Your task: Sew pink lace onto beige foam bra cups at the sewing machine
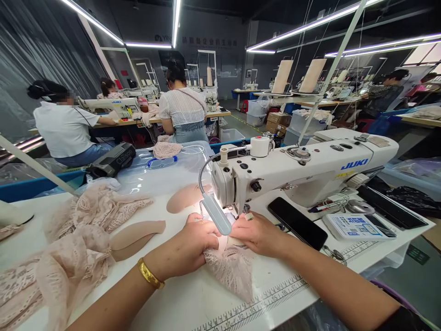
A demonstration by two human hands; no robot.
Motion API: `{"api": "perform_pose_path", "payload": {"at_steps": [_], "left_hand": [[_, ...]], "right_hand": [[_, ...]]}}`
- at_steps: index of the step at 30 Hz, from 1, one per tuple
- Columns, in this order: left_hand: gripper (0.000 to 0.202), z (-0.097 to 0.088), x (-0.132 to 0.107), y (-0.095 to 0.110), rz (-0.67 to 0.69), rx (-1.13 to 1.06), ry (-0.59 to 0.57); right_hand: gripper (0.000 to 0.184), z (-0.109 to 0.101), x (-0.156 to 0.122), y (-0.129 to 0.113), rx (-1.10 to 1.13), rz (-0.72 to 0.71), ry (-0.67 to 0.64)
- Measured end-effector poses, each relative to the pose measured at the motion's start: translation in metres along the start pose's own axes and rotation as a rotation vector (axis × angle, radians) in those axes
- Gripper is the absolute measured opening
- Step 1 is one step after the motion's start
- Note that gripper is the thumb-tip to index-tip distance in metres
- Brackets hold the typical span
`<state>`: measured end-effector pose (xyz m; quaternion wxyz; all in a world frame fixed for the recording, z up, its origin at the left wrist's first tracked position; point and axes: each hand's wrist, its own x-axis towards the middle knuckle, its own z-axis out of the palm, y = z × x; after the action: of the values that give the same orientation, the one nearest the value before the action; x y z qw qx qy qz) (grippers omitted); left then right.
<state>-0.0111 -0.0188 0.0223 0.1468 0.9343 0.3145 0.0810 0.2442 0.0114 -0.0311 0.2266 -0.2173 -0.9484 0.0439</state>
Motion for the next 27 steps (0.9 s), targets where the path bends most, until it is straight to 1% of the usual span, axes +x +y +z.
{"api": "perform_pose_path", "payload": {"at_steps": [4,8,12,15,18,21,25,27], "left_hand": [[0.022,0.002,0.002,-0.002,0.015,0.046,0.031],[0.023,0.006,0.003,-0.003,0.09,0.08,0.115],[0.026,0.012,0.002,-0.005,0.179,0.143,0.173],[0.028,0.017,0.002,-0.008,0.204,0.199,0.187],[0.029,0.02,0.004,-0.01,0.217,0.273,0.231],[0.029,0.025,0.006,-0.011,0.227,0.343,0.292],[0.029,0.032,0.009,-0.009,0.203,0.41,0.341],[0.03,0.035,0.011,-0.006,0.188,0.446,0.385]], "right_hand": [[0.024,-0.004,0.001,-0.006,0.048,-0.066,0.007],[0.023,-0.005,-0.001,-0.01,0.093,-0.122,-0.034],[0.021,-0.005,-0.003,-0.011,0.098,-0.148,-0.072],[0.02,-0.007,-0.003,-0.01,0.059,-0.143,-0.068],[0.021,-0.008,-0.002,-0.009,0.017,-0.107,-0.058],[0.02,-0.008,-0.002,-0.007,-0.008,-0.029,-0.039],[0.022,-0.004,-0.005,0.0,-0.045,0.062,-0.029],[0.024,-0.001,-0.006,0.003,-0.062,0.112,-0.038]]}}
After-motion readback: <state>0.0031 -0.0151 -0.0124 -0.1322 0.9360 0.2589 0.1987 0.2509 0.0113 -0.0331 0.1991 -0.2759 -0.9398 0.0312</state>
